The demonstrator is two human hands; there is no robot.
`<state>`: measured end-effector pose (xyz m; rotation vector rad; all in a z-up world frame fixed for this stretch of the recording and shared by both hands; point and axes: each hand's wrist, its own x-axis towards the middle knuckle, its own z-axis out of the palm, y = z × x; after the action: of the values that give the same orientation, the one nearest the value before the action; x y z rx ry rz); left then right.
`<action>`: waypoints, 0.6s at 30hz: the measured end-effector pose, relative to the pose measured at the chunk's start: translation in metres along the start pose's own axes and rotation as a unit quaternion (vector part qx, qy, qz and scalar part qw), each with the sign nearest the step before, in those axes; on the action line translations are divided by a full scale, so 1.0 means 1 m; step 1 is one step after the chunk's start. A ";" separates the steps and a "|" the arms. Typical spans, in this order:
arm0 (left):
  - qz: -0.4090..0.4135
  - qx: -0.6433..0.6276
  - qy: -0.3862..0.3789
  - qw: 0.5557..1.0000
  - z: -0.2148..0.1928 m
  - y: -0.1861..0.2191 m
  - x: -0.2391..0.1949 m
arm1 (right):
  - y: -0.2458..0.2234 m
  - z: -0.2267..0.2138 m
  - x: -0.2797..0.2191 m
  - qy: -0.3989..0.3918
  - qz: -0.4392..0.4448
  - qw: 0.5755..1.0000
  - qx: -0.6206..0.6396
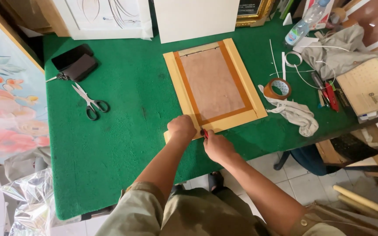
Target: Applying adhesive tape to the back of a picture frame to seal the backing.
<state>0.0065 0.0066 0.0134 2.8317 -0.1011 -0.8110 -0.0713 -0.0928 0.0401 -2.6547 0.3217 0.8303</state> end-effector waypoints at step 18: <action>0.005 0.011 -0.013 1.000 -0.008 0.000 -0.003 | -0.011 -0.003 0.005 -0.023 -0.015 0.999 -0.025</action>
<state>0.0083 0.0086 0.0209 2.8401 -0.1279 -0.8494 -0.0624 -0.0845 0.0422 -2.6757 0.2519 0.8999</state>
